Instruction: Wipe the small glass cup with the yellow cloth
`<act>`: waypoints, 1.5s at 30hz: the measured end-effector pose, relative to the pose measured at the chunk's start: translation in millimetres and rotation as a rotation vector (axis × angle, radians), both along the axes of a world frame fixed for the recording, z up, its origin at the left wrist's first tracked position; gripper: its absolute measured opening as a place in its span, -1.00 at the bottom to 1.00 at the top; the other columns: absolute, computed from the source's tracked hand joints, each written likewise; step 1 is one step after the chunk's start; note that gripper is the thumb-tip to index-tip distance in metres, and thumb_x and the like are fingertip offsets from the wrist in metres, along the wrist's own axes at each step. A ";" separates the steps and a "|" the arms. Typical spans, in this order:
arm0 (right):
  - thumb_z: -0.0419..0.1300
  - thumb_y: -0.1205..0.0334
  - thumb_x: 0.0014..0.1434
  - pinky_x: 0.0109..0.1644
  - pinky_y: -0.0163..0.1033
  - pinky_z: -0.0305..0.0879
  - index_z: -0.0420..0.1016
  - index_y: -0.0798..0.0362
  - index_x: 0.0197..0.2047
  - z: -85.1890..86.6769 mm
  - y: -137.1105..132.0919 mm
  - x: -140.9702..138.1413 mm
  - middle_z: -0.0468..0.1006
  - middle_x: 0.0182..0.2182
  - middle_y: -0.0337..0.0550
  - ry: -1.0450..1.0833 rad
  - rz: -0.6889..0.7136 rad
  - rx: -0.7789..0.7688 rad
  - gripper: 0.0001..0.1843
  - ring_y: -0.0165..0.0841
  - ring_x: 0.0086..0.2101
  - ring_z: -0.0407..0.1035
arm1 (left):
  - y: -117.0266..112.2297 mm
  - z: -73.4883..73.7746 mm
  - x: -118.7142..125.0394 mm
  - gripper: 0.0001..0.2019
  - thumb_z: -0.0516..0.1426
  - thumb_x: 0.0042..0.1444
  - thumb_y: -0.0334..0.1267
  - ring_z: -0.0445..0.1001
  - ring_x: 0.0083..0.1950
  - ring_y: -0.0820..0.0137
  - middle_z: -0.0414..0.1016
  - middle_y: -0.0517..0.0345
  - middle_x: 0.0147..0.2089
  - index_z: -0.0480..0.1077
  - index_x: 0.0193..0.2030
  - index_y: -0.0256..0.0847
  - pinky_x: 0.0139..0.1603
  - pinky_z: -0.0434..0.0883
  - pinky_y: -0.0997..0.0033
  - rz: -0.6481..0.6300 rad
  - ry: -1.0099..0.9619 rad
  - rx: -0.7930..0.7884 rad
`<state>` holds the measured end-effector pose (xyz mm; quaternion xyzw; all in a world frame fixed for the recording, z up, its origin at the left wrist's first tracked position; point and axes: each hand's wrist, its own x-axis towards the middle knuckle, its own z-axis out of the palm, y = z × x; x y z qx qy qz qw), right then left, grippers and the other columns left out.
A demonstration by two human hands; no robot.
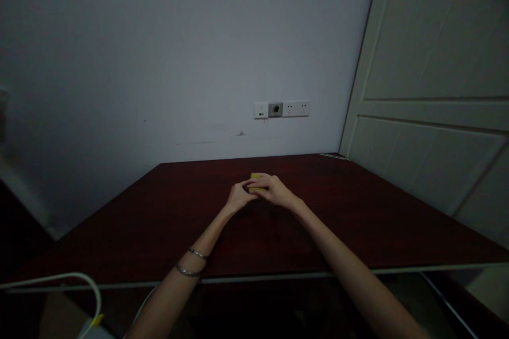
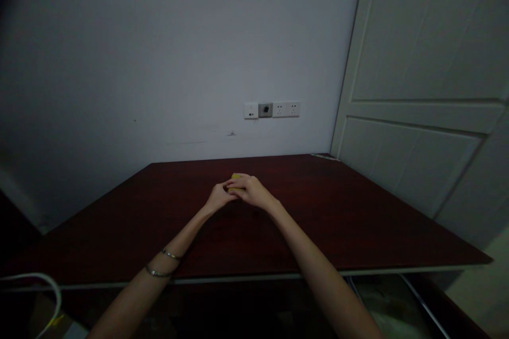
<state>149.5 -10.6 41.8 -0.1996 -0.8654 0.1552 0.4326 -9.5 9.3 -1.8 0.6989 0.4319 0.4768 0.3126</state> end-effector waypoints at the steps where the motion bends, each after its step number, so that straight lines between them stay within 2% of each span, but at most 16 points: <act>1: 0.18 0.22 0.04 0.16 -0.04 0.13 0.52 -0.15 -0.20 2.4 0.5 -0.7 0.53 -0.14 -0.26 -0.029 -0.004 0.021 -0.77 -0.27 -0.04 0.35 | 0.0 0.1 0.2 -0.61 0.27 -0.30 -0.26 0.44 -0.33 0.34 0.53 0.08 -0.34 0.47 -0.23 -0.32 -0.32 0.34 0.44 0.020 0.011 0.004; 7: 0.14 0.21 0.07 0.05 -0.09 0.26 0.53 -0.08 -0.19 2.5 16.2 -7.0 0.56 -0.18 -0.19 0.064 -0.236 0.051 -0.78 -0.25 -0.09 0.39 | -4.6 6.4 0.5 -0.60 0.27 -0.30 -0.13 0.37 -0.44 0.41 0.46 0.17 -0.48 0.48 -0.29 -0.32 -0.44 0.26 0.49 0.052 0.092 0.071; 9: 0.14 0.23 0.07 0.06 -0.10 0.25 0.52 -0.07 -0.17 -0.2 14.7 -9.6 0.55 -0.18 -0.17 0.083 -0.272 0.062 -0.77 -0.25 -0.09 0.39 | -5.7 8.9 -0.1 -0.61 0.27 -0.30 -0.13 0.37 -0.44 0.41 0.46 0.16 -0.47 0.48 -0.30 -0.33 -0.45 0.25 0.50 0.077 0.105 0.073; 13: 0.15 0.29 0.06 0.16 -0.05 0.13 0.52 -0.12 -0.18 -4.7 4.5 -13.6 0.52 -0.12 -0.23 -0.011 -0.119 0.097 -0.76 -0.27 -0.04 0.35 | -5.6 10.8 -1.4 -0.64 0.25 -0.29 -0.25 0.41 -0.39 0.37 0.51 0.13 -0.41 0.48 -0.26 -0.31 -0.37 0.29 0.47 0.123 0.108 0.045; 15: 0.16 0.28 0.05 0.17 -0.04 0.11 0.52 -0.13 -0.19 -6.1 4.6 -14.2 0.52 -0.12 -0.25 0.011 -0.093 0.070 -0.76 -0.27 -0.03 0.34 | -5.5 10.3 -1.4 -0.66 0.24 -0.28 -0.26 0.41 -0.38 0.37 0.51 0.13 -0.41 0.48 -0.26 -0.31 -0.36 0.30 0.47 0.115 0.102 0.048; 17: 0.16 0.23 0.05 0.14 -0.04 0.16 0.53 -0.10 -0.20 -7.5 10.4 -13.6 0.53 -0.14 -0.21 0.119 -0.141 0.000 -0.78 -0.26 -0.04 0.35 | -5.5 9.5 -1.1 -0.64 0.26 -0.29 -0.23 0.40 -0.37 0.38 0.50 0.14 -0.40 0.48 -0.26 -0.30 -0.36 0.30 0.47 0.074 0.081 0.063; 20: 0.18 0.13 0.02 0.03 -0.08 0.29 0.54 -0.02 -0.20 -10.6 22.7 -10.2 0.56 -0.19 -0.13 0.321 -0.212 -0.195 -0.74 -0.24 -0.12 0.41 | -4.8 7.3 -0.4 -0.51 0.29 -0.34 -0.18 0.39 -0.35 0.39 0.50 0.13 -0.34 0.44 -0.17 -0.30 -0.34 0.31 0.47 0.006 0.014 0.059; 23: 0.20 0.08 -0.02 0.01 -0.08 0.30 0.54 0.01 -0.21 -15.2 25.7 -4.4 0.56 -0.18 -0.11 0.427 -0.172 -0.316 -0.70 -0.23 -0.13 0.42 | -2.4 4.4 0.0 -0.43 0.32 -0.36 -0.16 0.39 -0.36 0.40 0.50 0.08 -0.31 0.42 -0.12 -0.32 -0.34 0.31 0.46 -0.007 -0.035 0.036; 28: 0.22 0.12 -0.02 0.13 -0.06 0.18 0.55 -0.05 -0.24 -20.0 10.3 2.6 0.53 -0.14 -0.17 0.374 -0.061 -0.197 -0.76 -0.25 -0.03 0.34 | -0.2 2.5 -0.1 -0.47 0.29 -0.29 -0.13 0.39 -0.34 0.41 0.50 0.07 -0.29 0.42 -0.11 -0.33 -0.29 0.32 0.45 -0.080 -0.087 0.022; 31: 0.22 0.12 -0.02 0.13 -0.06 0.18 0.55 -0.07 -0.23 -20.0 7.5 0.7 0.53 -0.13 -0.17 0.370 -0.077 -0.175 -0.76 -0.25 -0.03 0.35 | -1.3 4.1 -0.7 -0.48 0.29 -0.27 -0.13 0.38 -0.35 0.42 0.50 0.08 -0.31 0.43 -0.12 -0.34 -0.29 0.32 0.45 -0.096 -0.114 0.005; 34: 0.21 0.10 -0.01 0.09 -0.08 0.22 0.55 -0.03 -0.22 -21.3 13.0 -3.7 0.53 -0.14 -0.13 0.455 -0.145 -0.225 -0.73 -0.24 -0.07 0.37 | -2.7 5.8 -1.0 -0.49 0.30 -0.29 -0.15 0.39 -0.35 0.42 0.50 0.07 -0.29 0.43 -0.14 -0.34 -0.30 0.33 0.44 -0.092 -0.145 -0.015; 38: 0.21 0.05 -0.03 0.01 -0.08 0.28 0.53 0.07 -0.19 -26.5 20.4 -6.7 0.54 -0.17 -0.04 0.587 -0.226 -0.379 -0.64 -0.20 -0.12 0.41 | -4.9 8.6 0.6 -0.49 0.31 -0.31 -0.19 0.42 -0.31 0.40 0.51 0.04 -0.23 0.42 -0.15 -0.35 -0.25 0.34 0.43 -0.140 -0.225 -0.084; 41: 0.19 0.01 -0.02 0.08 -0.09 0.21 0.52 0.07 -0.17 -29.5 20.8 -4.9 0.45 -0.03 -0.02 0.624 -0.191 -0.415 -0.60 -0.18 -0.02 0.32 | -7.4 12.1 1.4 -0.49 0.31 -0.31 -0.19 0.44 -0.27 0.38 0.51 0.03 -0.20 0.43 -0.15 -0.35 -0.21 0.35 0.43 -0.153 -0.287 -0.140; 45: 0.23 0.01 -0.06 0.18 -0.08 0.06 0.41 0.00 -0.02 -31.7 16.8 -2.0 0.31 0.10 -0.07 0.522 -0.110 -0.420 -0.49 -0.19 0.11 0.16 | -8.9 14.8 -0.6 -0.55 0.27 -0.22 -0.11 0.44 -0.32 0.38 0.52 0.03 -0.25 0.45 -0.17 -0.35 -0.28 0.36 0.44 -0.112 -0.315 -0.212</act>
